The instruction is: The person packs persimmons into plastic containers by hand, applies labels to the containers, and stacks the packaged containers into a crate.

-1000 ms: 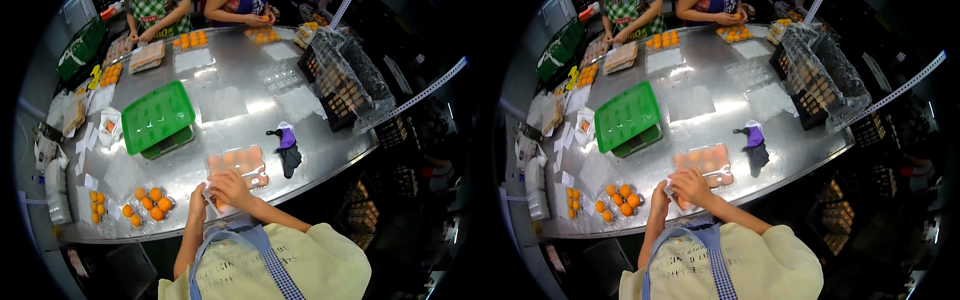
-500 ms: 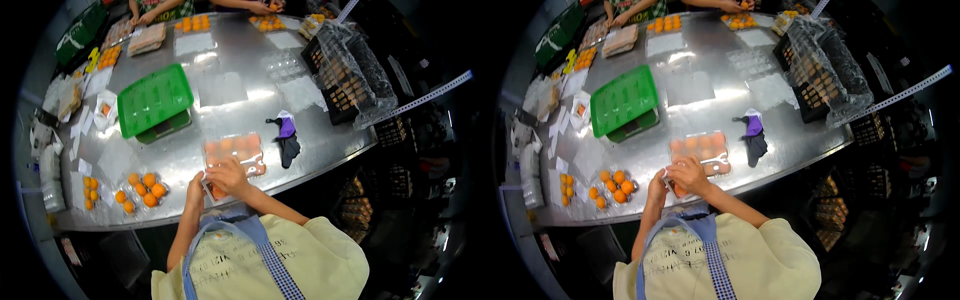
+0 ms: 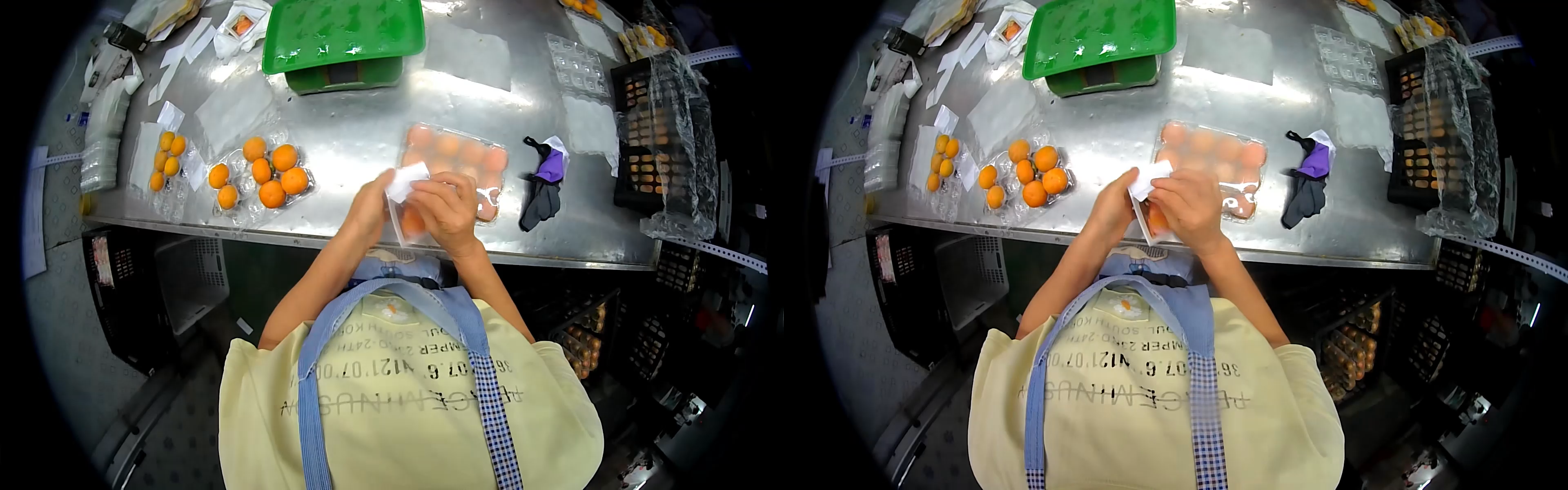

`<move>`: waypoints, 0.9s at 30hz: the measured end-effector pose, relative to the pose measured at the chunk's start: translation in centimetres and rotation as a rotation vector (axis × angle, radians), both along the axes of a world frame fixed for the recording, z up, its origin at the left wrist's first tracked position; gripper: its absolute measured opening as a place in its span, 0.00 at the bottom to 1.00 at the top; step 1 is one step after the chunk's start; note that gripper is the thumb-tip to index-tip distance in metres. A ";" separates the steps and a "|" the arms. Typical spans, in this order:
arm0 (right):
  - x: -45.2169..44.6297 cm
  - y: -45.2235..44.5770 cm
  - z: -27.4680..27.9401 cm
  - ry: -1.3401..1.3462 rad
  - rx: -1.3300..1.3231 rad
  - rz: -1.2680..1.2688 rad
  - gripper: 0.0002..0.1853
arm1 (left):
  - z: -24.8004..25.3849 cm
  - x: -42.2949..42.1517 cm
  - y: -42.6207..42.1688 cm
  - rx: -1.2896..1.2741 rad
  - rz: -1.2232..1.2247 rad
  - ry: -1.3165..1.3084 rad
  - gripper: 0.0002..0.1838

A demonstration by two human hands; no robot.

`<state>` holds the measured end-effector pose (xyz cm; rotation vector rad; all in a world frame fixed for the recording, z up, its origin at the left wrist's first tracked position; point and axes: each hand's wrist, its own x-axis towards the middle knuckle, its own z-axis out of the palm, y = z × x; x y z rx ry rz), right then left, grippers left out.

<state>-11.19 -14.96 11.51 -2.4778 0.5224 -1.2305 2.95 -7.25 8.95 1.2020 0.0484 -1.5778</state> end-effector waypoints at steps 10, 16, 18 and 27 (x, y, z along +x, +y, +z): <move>-6.3 1.0 -2.2 -0.117 0.619 -0.104 0.06 | -1.7 10.8 1.4 -0.191 0.826 -0.054 0.14; -7.2 -0.9 -4.7 -0.410 1.303 -0.323 0.05 | -1.4 8.7 2.1 -0.297 0.565 -0.126 0.13; -7.5 -1.4 -5.5 -0.426 1.357 -0.344 0.06 | -1.4 6.8 1.9 -0.314 0.354 -0.150 0.18; -7.8 -2.0 -6.3 -0.400 1.377 -0.433 0.05 | -1.4 -0.2 -1.7 -0.064 -0.349 -0.649 0.15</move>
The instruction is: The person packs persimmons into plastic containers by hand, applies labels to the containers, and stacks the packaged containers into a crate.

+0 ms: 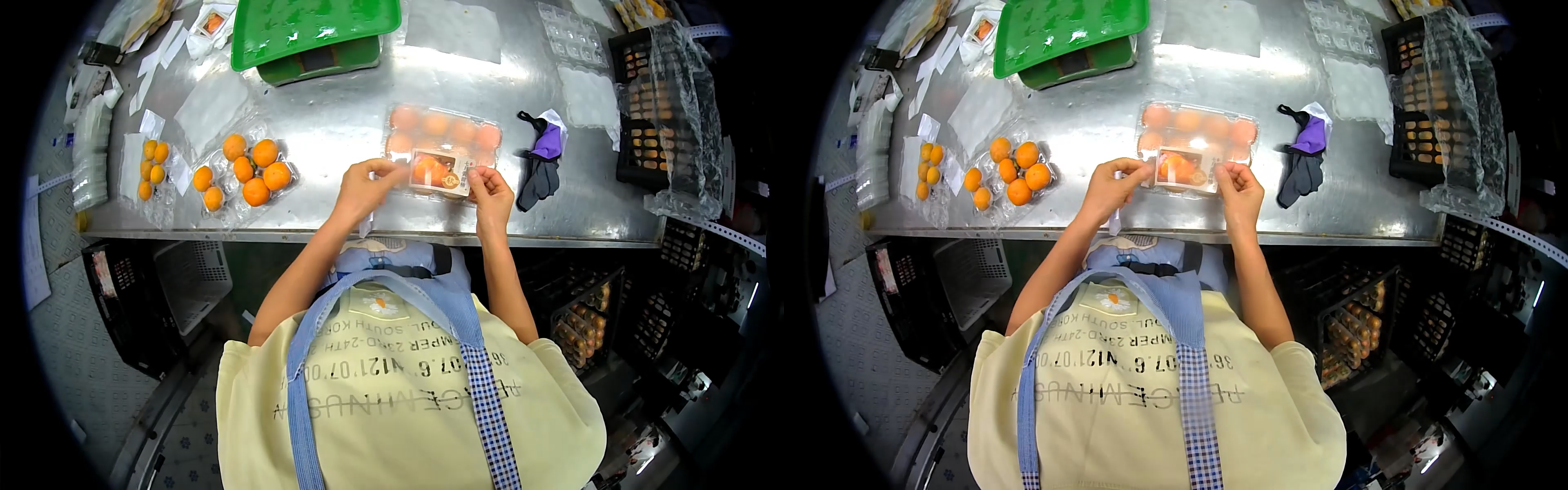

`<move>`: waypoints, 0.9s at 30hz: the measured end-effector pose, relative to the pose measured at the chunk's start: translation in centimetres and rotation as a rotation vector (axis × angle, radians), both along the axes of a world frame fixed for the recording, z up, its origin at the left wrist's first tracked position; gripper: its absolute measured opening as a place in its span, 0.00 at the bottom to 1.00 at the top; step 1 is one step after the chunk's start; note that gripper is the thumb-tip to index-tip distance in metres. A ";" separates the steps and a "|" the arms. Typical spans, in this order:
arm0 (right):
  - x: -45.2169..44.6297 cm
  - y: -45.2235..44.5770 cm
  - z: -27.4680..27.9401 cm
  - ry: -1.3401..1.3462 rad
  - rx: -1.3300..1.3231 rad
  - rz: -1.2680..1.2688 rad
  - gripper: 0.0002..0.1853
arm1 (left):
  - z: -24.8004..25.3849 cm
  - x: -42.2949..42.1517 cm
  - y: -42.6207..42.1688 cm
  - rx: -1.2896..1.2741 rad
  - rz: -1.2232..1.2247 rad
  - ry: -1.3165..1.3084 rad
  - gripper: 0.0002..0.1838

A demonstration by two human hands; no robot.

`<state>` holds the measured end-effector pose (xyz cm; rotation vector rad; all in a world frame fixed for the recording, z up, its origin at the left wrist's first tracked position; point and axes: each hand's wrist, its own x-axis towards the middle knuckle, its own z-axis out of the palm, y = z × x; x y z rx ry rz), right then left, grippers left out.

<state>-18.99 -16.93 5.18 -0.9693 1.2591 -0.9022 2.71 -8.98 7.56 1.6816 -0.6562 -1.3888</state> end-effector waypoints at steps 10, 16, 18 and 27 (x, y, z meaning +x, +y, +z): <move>-0.7 -0.7 -0.4 0.054 0.013 0.018 0.05 | -2.6 -1.4 -2.3 -0.050 -0.058 -0.226 0.14; -0.2 -3.0 -1.9 0.323 -0.288 0.017 0.07 | -2.2 -1.5 -5.1 -0.037 -0.109 -0.481 0.15; 0.1 -3.6 -2.1 0.374 -0.300 0.010 0.08 | -2.2 -1.5 -5.7 -0.003 -0.122 -0.525 0.16; 0.2 -4.2 -3.1 0.521 -0.290 0.025 0.09 | -2.6 -1.4 -6.6 0.101 -0.190 -0.594 0.15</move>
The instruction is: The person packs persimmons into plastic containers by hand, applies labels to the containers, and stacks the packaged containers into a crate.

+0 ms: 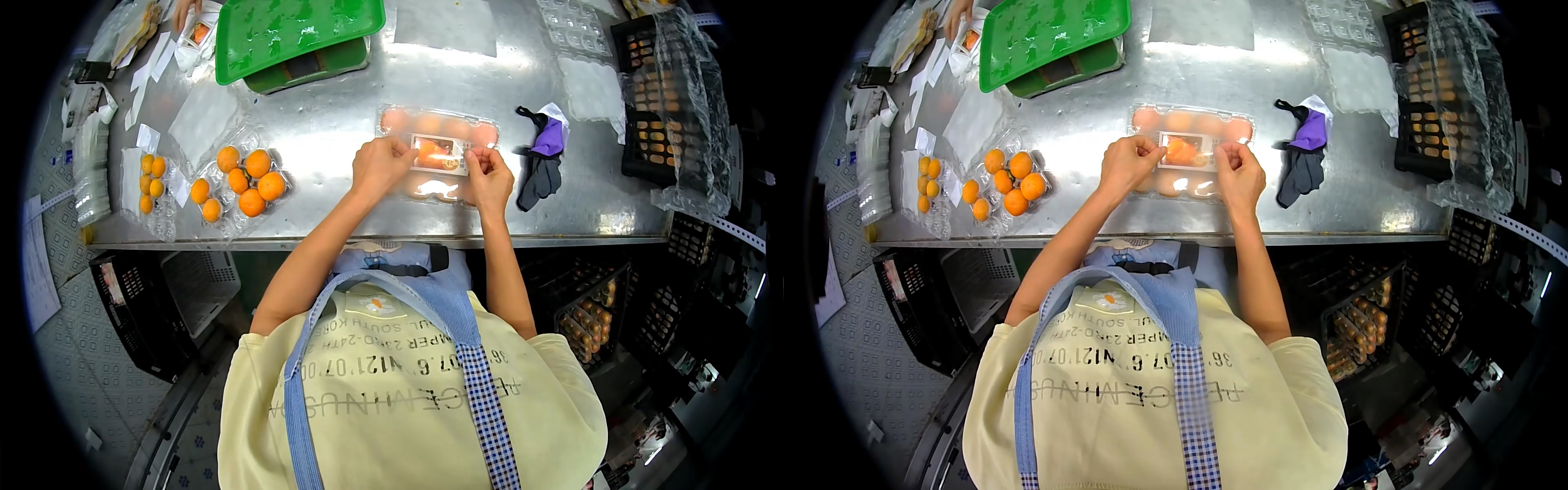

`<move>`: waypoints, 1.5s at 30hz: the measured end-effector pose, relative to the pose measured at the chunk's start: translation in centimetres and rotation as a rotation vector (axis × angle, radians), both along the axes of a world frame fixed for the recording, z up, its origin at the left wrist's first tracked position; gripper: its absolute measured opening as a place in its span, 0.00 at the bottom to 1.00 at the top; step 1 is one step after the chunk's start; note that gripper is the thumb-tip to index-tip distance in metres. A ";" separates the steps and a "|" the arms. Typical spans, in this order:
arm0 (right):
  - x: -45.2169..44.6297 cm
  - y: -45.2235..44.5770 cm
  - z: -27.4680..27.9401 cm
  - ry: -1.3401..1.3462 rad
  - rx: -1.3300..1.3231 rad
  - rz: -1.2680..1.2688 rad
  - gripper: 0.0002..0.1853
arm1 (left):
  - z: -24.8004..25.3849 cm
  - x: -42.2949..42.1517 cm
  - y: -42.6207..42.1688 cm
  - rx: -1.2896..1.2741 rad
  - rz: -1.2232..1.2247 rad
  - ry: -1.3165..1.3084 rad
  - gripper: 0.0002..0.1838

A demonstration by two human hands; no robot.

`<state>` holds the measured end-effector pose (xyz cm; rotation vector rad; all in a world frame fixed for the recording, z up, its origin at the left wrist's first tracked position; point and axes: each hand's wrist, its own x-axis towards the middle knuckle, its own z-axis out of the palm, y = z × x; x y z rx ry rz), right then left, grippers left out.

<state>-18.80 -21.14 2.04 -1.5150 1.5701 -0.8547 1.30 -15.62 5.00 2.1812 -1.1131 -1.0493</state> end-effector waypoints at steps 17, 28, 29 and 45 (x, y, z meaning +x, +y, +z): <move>0.5 0.2 0.6 0.145 -0.036 0.030 0.10 | 0.1 -0.2 -0.1 -0.025 -0.015 -0.062 0.13; -2.0 -0.4 -0.1 0.146 -0.106 -0.033 0.24 | 0.4 2.5 3.1 -0.076 0.134 -0.117 0.33; -1.9 -0.4 0.1 0.171 -0.104 -0.018 0.24 | 0.6 2.7 3.5 -0.022 0.139 -0.070 0.36; 3.4 3.1 0.2 -0.133 0.066 0.304 0.21 | -2.8 9.8 10.0 -0.254 0.594 0.292 0.27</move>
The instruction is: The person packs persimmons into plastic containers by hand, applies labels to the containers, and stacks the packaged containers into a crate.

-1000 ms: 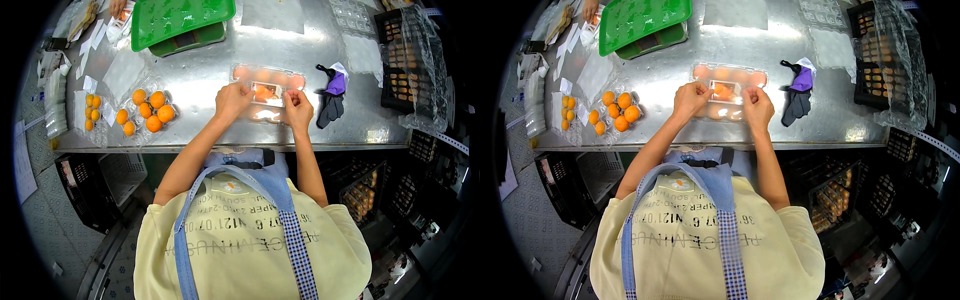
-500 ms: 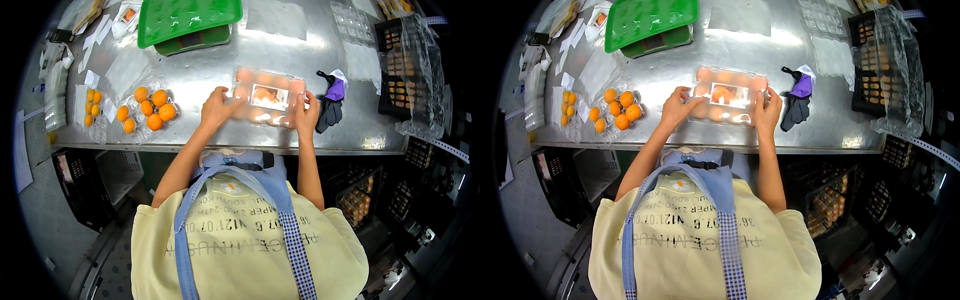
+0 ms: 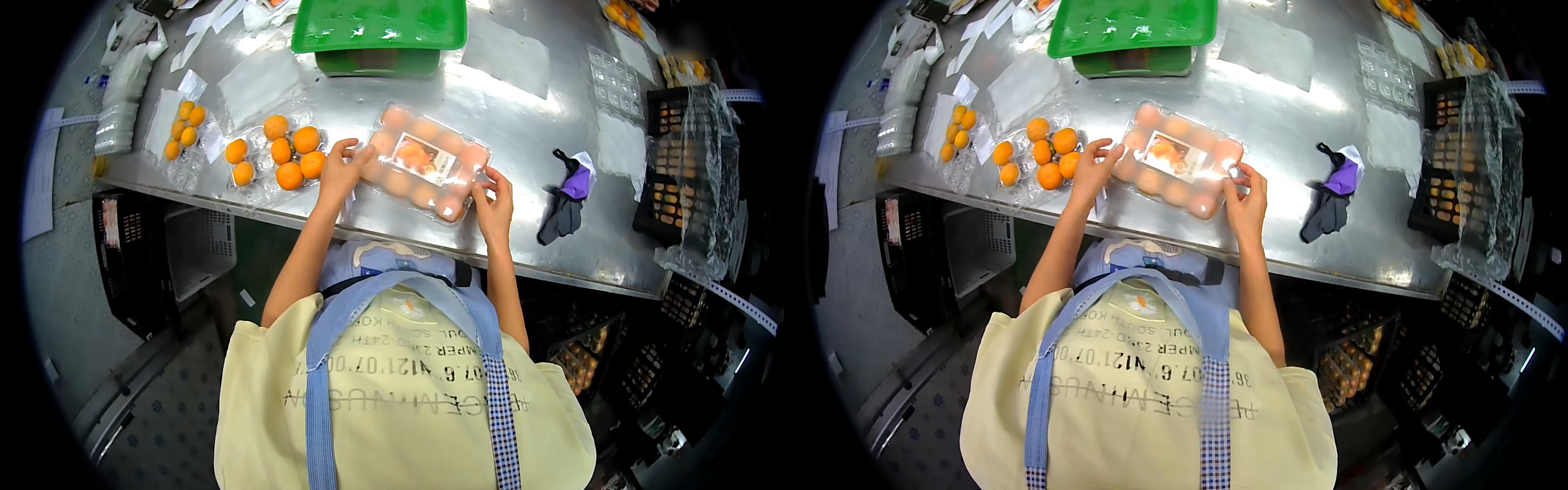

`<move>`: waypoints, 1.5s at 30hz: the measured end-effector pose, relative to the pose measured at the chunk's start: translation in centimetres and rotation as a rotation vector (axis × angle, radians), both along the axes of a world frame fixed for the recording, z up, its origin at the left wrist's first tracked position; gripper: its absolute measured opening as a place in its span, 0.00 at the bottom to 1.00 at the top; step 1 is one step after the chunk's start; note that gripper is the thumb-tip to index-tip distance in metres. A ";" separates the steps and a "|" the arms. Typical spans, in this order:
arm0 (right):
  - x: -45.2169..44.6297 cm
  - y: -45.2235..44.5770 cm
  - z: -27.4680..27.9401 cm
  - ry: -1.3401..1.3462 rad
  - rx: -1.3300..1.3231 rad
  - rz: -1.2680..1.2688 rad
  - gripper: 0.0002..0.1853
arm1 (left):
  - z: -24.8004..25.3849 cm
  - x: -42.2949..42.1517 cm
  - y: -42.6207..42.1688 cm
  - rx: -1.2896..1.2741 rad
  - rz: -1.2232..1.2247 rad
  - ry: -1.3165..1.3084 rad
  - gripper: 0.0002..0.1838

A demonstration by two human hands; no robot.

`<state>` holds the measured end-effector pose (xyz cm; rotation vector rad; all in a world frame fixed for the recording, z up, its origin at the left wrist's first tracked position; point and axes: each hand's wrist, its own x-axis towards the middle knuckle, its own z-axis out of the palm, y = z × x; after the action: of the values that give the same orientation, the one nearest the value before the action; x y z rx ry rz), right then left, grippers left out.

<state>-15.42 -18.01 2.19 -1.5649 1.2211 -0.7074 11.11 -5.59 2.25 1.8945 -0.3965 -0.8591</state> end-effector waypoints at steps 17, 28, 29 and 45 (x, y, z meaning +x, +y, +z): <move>7.7 5.7 9.1 -0.206 -0.123 0.605 0.21 | 4.6 -2.1 0.3 -0.759 0.385 1.208 0.10; 9.7 4.1 6.3 -0.194 -0.111 0.309 0.11 | 6.3 -4.3 2.2 -0.482 -0.048 0.803 0.18; 9.9 4.0 6.4 -0.152 -0.132 0.300 0.11 | 6.1 -4.2 2.5 -0.443 -0.017 0.803 0.16; 14.8 7.1 8.1 0.074 -0.603 0.601 0.06 | 8.2 -0.6 6.8 -0.338 -0.200 -0.029 0.32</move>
<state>-0.66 -10.89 10.27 -2.3286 0.5303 -0.6426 10.47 1.18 10.45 1.5736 -0.7128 -0.8360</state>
